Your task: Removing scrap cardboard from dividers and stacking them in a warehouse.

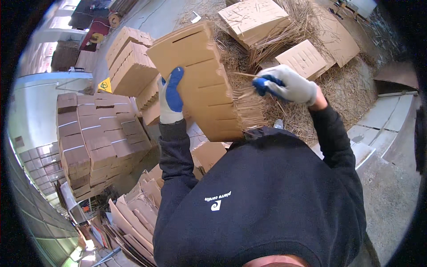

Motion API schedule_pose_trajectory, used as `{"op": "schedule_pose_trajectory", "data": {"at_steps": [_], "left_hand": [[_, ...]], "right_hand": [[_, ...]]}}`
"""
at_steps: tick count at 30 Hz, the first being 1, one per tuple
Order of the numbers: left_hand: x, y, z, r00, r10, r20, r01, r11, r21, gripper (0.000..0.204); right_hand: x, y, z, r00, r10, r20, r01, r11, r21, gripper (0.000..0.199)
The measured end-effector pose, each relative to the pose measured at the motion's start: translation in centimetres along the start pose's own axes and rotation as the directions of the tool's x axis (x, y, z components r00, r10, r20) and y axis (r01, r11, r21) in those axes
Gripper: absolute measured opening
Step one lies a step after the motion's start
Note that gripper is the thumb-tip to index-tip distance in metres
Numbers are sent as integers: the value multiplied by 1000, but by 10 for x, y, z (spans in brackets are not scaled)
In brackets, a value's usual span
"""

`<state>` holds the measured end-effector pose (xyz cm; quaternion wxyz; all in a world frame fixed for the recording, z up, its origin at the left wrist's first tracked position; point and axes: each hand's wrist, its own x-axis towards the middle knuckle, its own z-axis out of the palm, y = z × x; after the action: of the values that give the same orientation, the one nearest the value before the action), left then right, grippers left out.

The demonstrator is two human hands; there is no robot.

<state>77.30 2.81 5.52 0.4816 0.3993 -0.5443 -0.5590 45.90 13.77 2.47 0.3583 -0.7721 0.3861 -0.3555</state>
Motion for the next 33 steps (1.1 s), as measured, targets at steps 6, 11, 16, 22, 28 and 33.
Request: {"op": "schedule_pose_trajectory", "data": {"at_steps": [6,11,16,22,28,33], "left_hand": [[3,2,12,1000,-7,-18,6,999,-48,28],[1,1,23,994,-65,91,69,997,-47,34],[1,-28,23,995,-100,30,103,987,-124,35],[27,-70,2,931,-276,241,336,904,-264,45],[-9,-82,14,905,-289,311,394,846,-360,57],[-28,-92,-2,868,-431,246,482,850,-212,54]], "right_hand": [[-20,-2,0,956,58,-288,-115,976,-185,68],[27,-39,39,976,216,25,-174,846,-504,80],[29,-24,44,956,220,195,-78,829,-554,69],[39,1,47,944,241,225,-134,904,-407,67],[36,21,54,906,378,192,-318,905,-282,68],[34,33,60,927,351,135,-323,927,-192,61]]}}
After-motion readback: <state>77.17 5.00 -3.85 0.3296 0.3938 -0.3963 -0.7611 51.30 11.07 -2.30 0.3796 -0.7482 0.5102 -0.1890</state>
